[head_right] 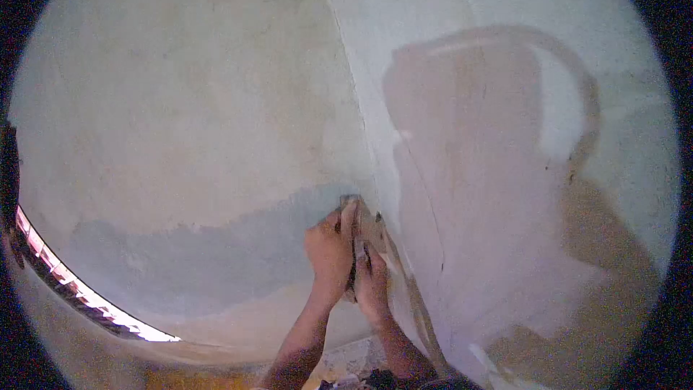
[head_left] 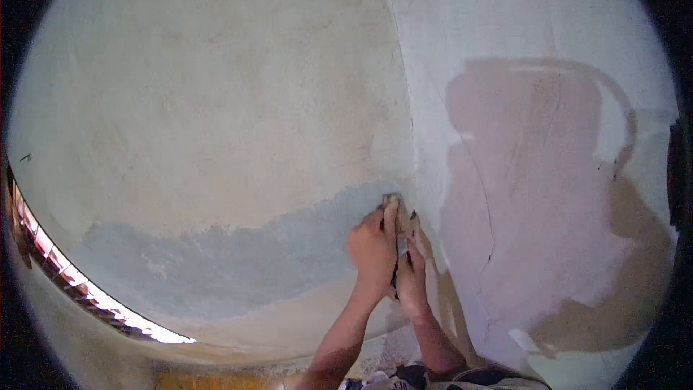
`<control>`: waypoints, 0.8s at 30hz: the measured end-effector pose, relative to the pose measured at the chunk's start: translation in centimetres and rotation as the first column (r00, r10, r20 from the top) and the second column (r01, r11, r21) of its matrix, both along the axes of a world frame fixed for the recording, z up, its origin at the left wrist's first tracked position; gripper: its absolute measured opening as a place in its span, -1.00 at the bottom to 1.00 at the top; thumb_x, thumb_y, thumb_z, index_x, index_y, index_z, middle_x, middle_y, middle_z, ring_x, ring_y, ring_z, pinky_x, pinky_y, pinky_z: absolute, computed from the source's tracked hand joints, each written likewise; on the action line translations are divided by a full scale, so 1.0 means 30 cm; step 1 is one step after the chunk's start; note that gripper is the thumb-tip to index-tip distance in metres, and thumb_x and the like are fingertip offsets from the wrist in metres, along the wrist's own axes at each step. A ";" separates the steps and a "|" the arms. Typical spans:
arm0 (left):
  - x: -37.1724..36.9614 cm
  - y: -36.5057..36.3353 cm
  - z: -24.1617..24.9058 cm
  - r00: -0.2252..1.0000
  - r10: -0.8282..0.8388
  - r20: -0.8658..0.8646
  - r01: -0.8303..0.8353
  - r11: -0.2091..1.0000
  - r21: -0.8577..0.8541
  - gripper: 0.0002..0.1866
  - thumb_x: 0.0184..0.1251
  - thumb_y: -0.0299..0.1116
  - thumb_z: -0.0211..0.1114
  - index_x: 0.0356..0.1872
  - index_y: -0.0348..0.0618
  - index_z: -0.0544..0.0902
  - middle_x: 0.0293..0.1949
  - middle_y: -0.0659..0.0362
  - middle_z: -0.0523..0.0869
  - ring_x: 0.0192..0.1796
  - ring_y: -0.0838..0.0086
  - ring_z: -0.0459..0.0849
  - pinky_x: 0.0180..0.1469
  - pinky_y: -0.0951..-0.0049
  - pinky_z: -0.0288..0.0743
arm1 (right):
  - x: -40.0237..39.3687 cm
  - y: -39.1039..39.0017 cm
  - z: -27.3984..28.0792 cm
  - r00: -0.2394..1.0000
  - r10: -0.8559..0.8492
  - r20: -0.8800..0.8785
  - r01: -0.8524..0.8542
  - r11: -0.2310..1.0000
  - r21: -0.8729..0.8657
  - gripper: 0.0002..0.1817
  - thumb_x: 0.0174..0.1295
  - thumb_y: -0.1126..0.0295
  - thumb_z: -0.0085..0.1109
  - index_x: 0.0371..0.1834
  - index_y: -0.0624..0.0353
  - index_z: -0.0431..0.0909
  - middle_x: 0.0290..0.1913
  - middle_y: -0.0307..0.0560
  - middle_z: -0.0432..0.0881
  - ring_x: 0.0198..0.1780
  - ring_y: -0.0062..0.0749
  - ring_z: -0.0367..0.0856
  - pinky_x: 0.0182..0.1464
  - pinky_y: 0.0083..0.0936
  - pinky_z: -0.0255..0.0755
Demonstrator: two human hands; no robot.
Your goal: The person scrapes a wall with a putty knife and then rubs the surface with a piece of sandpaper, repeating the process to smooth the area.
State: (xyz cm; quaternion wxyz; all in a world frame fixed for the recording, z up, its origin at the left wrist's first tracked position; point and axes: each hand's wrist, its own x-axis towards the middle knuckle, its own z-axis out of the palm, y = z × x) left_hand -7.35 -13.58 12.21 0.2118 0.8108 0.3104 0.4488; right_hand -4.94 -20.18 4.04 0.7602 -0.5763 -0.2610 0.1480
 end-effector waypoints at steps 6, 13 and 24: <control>0.045 0.000 0.086 0.998 -0.012 0.056 0.010 1.000 0.028 -0.56 0.38 -0.08 0.20 -0.57 -0.24 0.64 -0.57 -0.11 0.62 -0.54 -0.03 0.61 -0.49 0.15 0.44 | 0.032 0.012 0.048 0.998 0.002 -0.068 0.000 1.000 0.028 -0.56 0.45 0.38 -0.16 0.28 0.47 0.32 0.21 0.26 0.48 0.23 -0.10 0.45 0.28 -0.29 0.28; 0.021 0.000 -0.008 0.999 0.021 -0.026 -0.021 1.000 0.017 -0.57 0.42 -0.11 0.18 -0.52 -0.29 0.64 -0.57 -0.14 0.61 -0.55 -0.02 0.59 -0.47 0.17 0.42 | 0.030 0.014 -0.076 0.996 0.031 -0.087 -0.037 0.997 -0.068 -0.52 0.47 0.32 -0.16 0.33 0.43 0.29 0.27 0.32 0.42 0.30 -0.02 0.41 0.34 -0.29 0.22; -0.038 0.026 -0.037 0.993 -0.086 0.080 0.089 0.995 -0.040 -0.61 0.43 -0.14 0.17 -0.45 -0.29 0.67 -0.58 -0.14 0.61 -0.54 0.10 0.64 -0.43 0.21 0.47 | -0.038 -0.054 -0.048 0.946 0.240 -0.220 -0.235 0.971 0.046 -0.54 0.45 0.23 -0.16 0.28 0.31 0.28 -0.08 -0.01 0.55 -0.19 -0.44 0.55 -0.18 -0.49 0.46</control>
